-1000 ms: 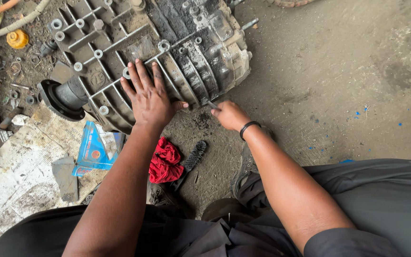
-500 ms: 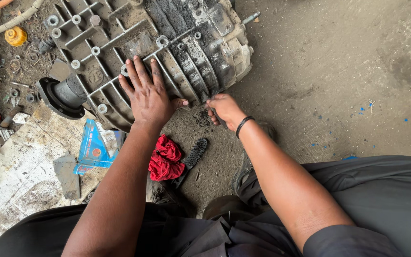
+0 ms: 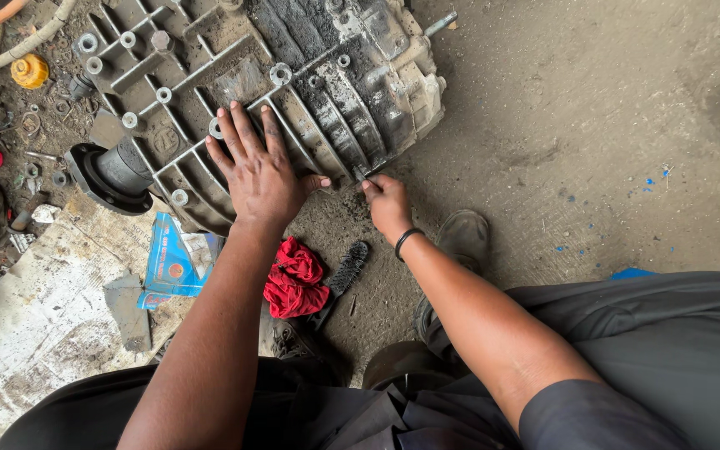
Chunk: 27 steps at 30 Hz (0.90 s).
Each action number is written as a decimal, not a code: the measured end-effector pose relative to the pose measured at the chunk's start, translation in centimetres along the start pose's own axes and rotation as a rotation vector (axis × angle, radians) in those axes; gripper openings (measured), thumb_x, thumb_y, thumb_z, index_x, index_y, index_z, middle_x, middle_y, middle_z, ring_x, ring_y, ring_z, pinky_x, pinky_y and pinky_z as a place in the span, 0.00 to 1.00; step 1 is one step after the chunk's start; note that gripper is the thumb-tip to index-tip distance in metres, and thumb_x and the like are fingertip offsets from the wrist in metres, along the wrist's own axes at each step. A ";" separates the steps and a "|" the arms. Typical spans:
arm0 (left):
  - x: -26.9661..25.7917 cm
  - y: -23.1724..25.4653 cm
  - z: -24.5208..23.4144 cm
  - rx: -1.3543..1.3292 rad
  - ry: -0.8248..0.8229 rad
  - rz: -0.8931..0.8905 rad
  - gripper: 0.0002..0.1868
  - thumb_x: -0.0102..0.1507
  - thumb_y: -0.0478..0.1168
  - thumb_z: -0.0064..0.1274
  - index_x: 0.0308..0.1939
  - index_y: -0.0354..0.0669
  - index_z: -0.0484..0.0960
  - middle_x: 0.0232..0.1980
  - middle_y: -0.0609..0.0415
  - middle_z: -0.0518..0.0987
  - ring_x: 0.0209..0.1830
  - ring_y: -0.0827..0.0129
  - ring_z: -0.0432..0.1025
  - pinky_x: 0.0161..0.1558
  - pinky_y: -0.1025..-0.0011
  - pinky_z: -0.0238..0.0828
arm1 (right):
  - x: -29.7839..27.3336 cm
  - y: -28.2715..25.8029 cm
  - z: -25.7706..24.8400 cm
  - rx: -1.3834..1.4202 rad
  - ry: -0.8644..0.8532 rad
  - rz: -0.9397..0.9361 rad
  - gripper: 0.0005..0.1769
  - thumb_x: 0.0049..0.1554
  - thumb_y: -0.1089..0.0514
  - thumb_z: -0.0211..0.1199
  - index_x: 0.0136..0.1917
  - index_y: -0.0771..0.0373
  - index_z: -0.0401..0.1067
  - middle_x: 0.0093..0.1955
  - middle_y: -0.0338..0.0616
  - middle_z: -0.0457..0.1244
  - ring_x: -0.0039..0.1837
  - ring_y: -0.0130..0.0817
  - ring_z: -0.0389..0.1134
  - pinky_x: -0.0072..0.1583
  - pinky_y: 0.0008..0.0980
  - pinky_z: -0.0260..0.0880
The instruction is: The person is cleaning the exterior of a large, dirty engine block using a small metal tool. They are scraping and picking at the surface to remove grime and debris from the cooling fins and crevices. The person works methodically along the side of the engine, occasionally adjusting their grip on the tool.
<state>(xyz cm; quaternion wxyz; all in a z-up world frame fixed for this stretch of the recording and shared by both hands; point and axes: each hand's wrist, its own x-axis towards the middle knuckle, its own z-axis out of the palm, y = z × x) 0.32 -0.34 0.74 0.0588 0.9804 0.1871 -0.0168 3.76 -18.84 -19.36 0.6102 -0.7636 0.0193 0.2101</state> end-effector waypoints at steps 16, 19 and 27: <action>0.1 0.0 0.0 0.005 0.012 0.004 0.75 0.40 0.71 0.71 0.79 0.37 0.52 0.81 0.28 0.42 0.82 0.37 0.33 0.74 0.34 0.29 | -1.8 -4.6 -0.7 -0.740 0.077 -0.061 0.16 0.68 0.50 0.51 0.46 0.60 0.72 0.33 0.49 0.68 0.34 0.45 0.69 0.38 0.46 0.68; 0.0 0.1 0.0 -0.008 0.008 0.005 0.75 0.41 0.71 0.71 0.80 0.37 0.52 0.81 0.29 0.43 0.82 0.37 0.33 0.75 0.34 0.30 | -1.2 -3.6 -1.6 -0.829 0.225 -0.363 0.15 0.65 0.51 0.54 0.42 0.61 0.73 0.35 0.50 0.69 0.35 0.44 0.71 0.38 0.44 0.69; 0.1 0.0 0.0 0.002 -0.003 -0.003 0.75 0.39 0.71 0.71 0.79 0.37 0.52 0.81 0.28 0.43 0.82 0.37 0.33 0.74 0.34 0.29 | -2.5 -4.6 -0.7 -0.785 0.218 -0.294 0.19 0.67 0.50 0.55 0.38 0.62 0.73 0.36 0.53 0.69 0.36 0.49 0.71 0.39 0.47 0.68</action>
